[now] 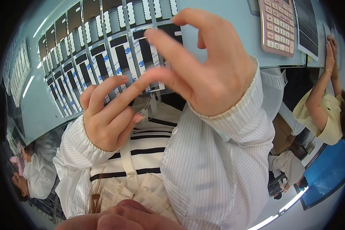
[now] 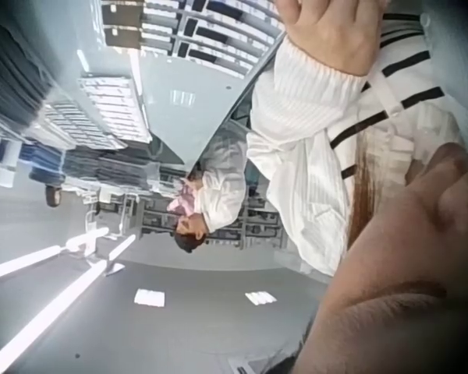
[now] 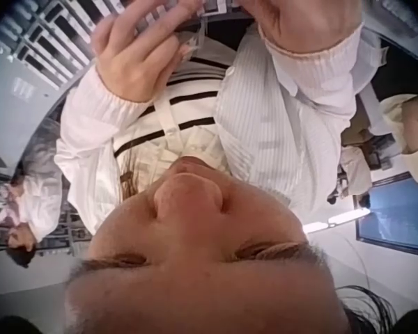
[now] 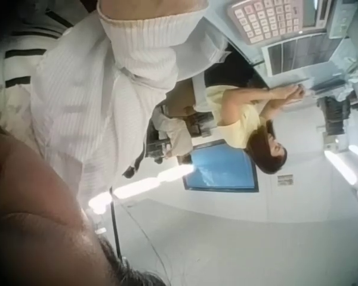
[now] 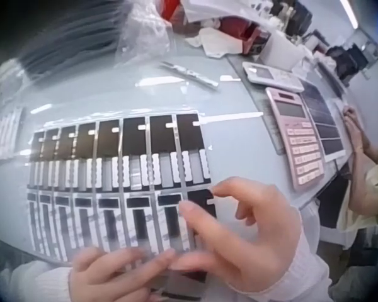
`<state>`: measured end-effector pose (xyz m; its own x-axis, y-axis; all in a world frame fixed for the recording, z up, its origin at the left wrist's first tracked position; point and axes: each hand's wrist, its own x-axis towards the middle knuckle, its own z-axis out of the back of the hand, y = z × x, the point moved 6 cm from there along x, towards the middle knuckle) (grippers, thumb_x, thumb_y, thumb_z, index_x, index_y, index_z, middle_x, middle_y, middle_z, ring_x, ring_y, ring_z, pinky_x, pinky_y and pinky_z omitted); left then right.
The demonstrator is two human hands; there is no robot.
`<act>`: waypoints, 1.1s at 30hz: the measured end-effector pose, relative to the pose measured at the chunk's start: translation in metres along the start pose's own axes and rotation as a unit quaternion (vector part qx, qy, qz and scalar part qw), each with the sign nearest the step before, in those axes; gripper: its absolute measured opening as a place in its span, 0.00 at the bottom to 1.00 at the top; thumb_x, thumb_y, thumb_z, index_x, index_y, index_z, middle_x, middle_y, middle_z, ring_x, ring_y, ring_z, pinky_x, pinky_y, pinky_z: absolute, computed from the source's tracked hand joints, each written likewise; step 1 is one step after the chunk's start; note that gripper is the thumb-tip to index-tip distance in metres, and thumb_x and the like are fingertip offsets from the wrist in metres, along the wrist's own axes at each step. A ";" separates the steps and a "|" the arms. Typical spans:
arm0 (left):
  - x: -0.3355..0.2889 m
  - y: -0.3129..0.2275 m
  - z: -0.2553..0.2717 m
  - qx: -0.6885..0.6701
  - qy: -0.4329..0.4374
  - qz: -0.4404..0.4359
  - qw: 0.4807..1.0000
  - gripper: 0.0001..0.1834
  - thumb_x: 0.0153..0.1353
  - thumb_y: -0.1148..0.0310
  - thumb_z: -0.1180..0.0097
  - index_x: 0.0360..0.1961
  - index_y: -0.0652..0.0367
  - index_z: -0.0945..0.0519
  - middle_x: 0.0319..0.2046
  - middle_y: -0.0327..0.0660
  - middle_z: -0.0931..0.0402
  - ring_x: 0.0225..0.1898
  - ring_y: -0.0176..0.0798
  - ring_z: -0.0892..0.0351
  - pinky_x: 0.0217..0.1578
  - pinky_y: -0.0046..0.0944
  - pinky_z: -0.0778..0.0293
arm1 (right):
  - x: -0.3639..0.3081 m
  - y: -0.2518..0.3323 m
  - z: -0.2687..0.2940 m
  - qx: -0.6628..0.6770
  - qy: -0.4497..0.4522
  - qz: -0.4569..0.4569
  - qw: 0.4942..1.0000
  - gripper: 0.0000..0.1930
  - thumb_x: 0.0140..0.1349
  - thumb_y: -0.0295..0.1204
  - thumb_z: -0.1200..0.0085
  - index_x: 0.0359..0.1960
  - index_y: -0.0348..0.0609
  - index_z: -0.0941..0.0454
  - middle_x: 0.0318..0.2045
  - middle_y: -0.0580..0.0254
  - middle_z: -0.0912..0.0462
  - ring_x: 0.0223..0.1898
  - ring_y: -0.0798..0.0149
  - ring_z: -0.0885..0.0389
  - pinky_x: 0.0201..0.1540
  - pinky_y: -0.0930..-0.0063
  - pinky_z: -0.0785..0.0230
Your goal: Manually sorting and packaging small electronic or medical strips into a carrier frame at a production workstation.
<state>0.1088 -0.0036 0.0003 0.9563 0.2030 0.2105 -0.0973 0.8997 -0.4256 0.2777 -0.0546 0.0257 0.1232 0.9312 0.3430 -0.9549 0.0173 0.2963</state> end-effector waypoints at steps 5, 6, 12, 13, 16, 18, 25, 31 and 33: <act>-0.001 -0.002 0.000 0.001 -0.014 -0.003 1.000 0.13 0.55 0.63 0.38 0.21 0.56 0.28 0.57 0.41 0.19 0.55 0.44 0.24 0.48 0.42 0.36 | -0.018 0.011 -0.019 -0.023 0.045 0.139 0.989 0.33 0.63 0.67 0.60 0.50 0.62 0.12 0.61 0.61 0.23 0.47 0.63 0.33 0.48 0.73 0.31; -0.001 -0.003 0.000 -0.003 -0.013 -0.004 1.000 0.14 0.54 0.63 0.37 0.20 0.57 0.28 0.57 0.42 0.19 0.55 0.46 0.25 0.48 0.44 0.37 | -0.020 0.010 -0.023 -0.057 0.055 0.141 0.987 0.35 0.64 0.69 0.68 0.50 0.66 0.12 0.63 0.62 0.24 0.49 0.62 0.34 0.51 0.75 0.33; -0.001 -0.002 -0.001 -0.010 -0.005 -0.001 1.000 0.14 0.54 0.62 0.37 0.20 0.57 0.27 0.57 0.42 0.19 0.55 0.48 0.24 0.49 0.45 0.39 | -0.019 0.010 -0.022 -0.095 0.056 0.115 0.987 0.35 0.64 0.69 0.69 0.51 0.68 0.13 0.64 0.62 0.24 0.48 0.63 0.34 0.52 0.76 0.33; -0.001 -0.002 -0.001 -0.012 -0.010 0.000 1.000 0.14 0.55 0.62 0.37 0.21 0.58 0.26 0.57 0.42 0.19 0.55 0.48 0.24 0.49 0.45 0.39 | -0.018 0.011 -0.022 -0.095 0.056 0.115 0.987 0.35 0.64 0.69 0.69 0.51 0.68 0.13 0.64 0.62 0.24 0.48 0.63 0.34 0.52 0.76 0.33; -0.001 -0.002 -0.001 -0.013 -0.009 0.000 1.000 0.14 0.55 0.62 0.38 0.21 0.58 0.26 0.57 0.42 0.19 0.55 0.48 0.25 0.50 0.45 0.39 | -0.015 0.008 -0.023 -0.097 0.059 0.105 0.988 0.36 0.65 0.69 0.70 0.51 0.68 0.13 0.64 0.61 0.24 0.48 0.63 0.34 0.53 0.76 0.34; 0.001 -0.003 -0.001 -0.014 -0.007 -0.002 1.000 0.13 0.56 0.62 0.38 0.21 0.58 0.26 0.58 0.43 0.19 0.55 0.48 0.25 0.50 0.45 0.39 | -0.016 0.005 -0.025 -0.086 0.063 0.103 0.989 0.40 0.61 0.73 0.72 0.51 0.67 0.13 0.66 0.55 0.26 0.53 0.59 0.33 0.58 0.71 0.38; 0.000 -0.002 -0.001 -0.008 0.001 0.000 1.000 0.14 0.54 0.62 0.37 0.22 0.58 0.26 0.58 0.43 0.20 0.55 0.48 0.25 0.50 0.45 0.39 | 0.012 -0.005 -0.012 0.167 0.171 -0.142 0.961 0.36 0.62 0.72 0.64 0.57 0.68 0.17 0.69 0.47 0.32 0.54 0.60 0.33 0.57 0.69 0.47; 0.001 0.000 0.002 0.000 0.005 -0.003 1.000 0.12 0.46 0.64 0.35 0.21 0.57 0.27 0.59 0.42 0.20 0.54 0.44 0.24 0.47 0.41 0.35 | 0.013 0.001 -0.008 0.050 0.106 -0.014 0.993 0.25 0.69 0.58 0.50 0.53 0.56 0.14 0.57 0.47 0.20 0.46 0.66 0.25 0.50 0.74 0.38; 0.001 0.000 0.003 0.001 0.006 -0.008 1.000 0.13 0.46 0.64 0.35 0.21 0.58 0.27 0.59 0.42 0.20 0.54 0.44 0.24 0.47 0.41 0.35 | -0.011 -0.010 -0.012 -0.002 0.111 0.105 0.988 0.46 0.56 0.79 0.74 0.53 0.66 0.13 0.67 0.47 0.29 0.57 0.55 0.33 0.64 0.66 0.45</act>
<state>0.1095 -0.0025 0.0032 0.9610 0.1839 0.2066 -0.0825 0.9035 -0.4205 0.2826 -0.0609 0.0085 -0.1387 0.9714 0.1930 -0.9542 -0.1833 0.2367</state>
